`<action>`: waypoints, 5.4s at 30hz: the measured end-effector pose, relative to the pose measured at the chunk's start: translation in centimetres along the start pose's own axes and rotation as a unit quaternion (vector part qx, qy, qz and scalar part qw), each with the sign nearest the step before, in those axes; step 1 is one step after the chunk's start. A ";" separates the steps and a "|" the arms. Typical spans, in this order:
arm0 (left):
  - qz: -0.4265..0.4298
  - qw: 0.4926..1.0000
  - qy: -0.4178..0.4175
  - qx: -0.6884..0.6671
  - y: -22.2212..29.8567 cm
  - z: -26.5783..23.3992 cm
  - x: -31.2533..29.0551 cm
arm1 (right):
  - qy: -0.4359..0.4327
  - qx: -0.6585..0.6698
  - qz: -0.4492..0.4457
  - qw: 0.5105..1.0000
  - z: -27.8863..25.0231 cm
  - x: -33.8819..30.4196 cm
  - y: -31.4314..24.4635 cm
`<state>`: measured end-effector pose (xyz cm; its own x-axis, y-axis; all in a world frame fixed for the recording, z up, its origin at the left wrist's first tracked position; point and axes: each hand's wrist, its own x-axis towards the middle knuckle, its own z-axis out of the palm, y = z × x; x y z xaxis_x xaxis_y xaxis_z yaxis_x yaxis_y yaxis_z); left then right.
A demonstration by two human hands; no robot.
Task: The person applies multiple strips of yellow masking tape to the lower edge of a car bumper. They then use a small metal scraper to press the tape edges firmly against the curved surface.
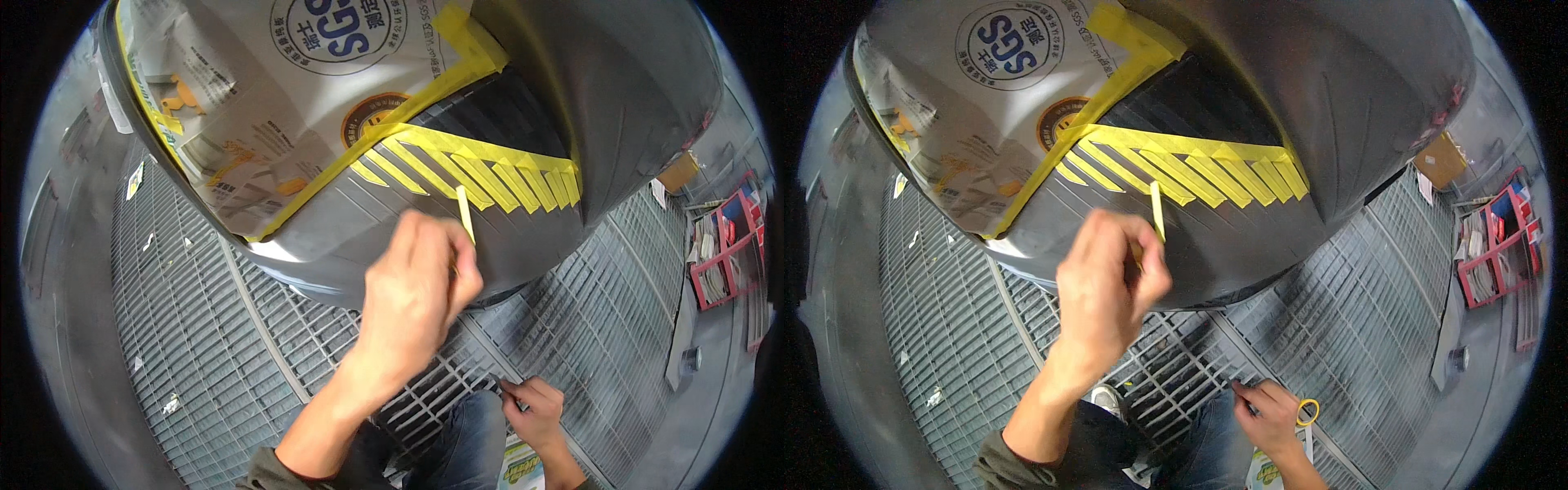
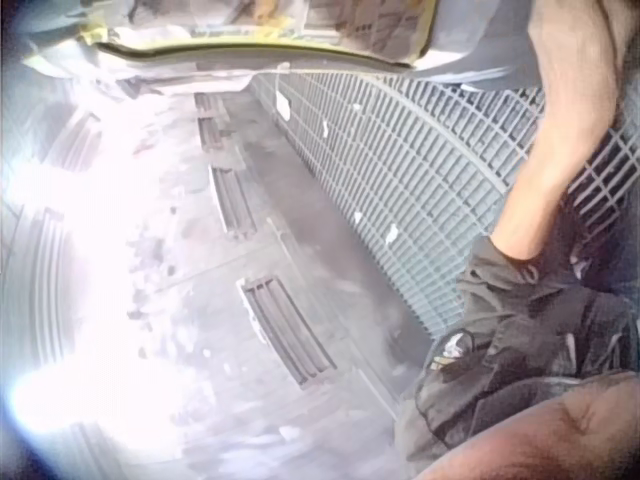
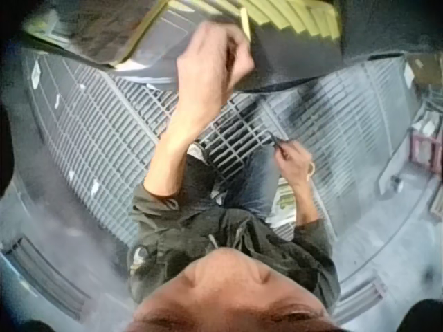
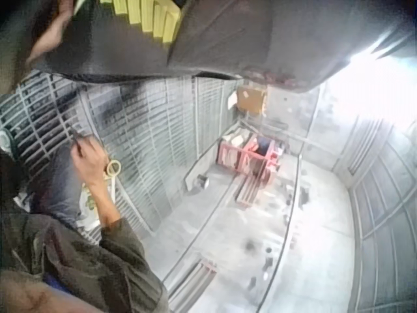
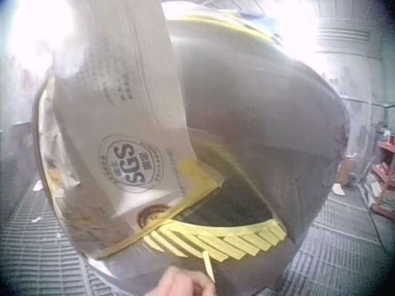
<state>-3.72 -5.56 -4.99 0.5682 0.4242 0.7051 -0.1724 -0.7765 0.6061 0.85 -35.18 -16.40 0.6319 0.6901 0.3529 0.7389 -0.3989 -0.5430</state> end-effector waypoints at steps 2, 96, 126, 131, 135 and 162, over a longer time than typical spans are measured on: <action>-0.024 0.997 -0.058 -0.044 0.9 0.2 -1.3 | 0.019 0.006 -0.003 1.000 0.7 0.3 -0.3; -0.388 0.696 -0.177 -0.577 3.4 2.6 -5.3 | 0.262 0.576 0.137 0.762 -0.5 13.9 -11.4; -0.429 0.751 -0.071 -0.496 1.1 3.0 -4.2 | 0.194 -0.277 -0.523 0.782 -6.0 27.2 -9.6; -0.436 0.754 -0.083 -0.485 1.1 2.8 -4.0 | 0.178 -0.289 -0.525 0.781 -6.2 27.1 -9.9; -0.431 0.754 -0.087 -0.488 1.2 2.8 -4.0 | 0.193 -0.287 -0.547 0.762 -6.0 27.6 -9.4; -0.406 0.789 -0.116 -0.447 1.4 3.0 -4.1 | 0.133 -0.289 -0.497 0.808 -6.2 26.5 -11.5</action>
<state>-3.89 -9.78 -8.13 0.8977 0.4347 -0.0722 -0.1150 0.3893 0.9139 10.53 -16.06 3.94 -0.3689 0.7194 0.5885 0.8494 0.0039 0.5277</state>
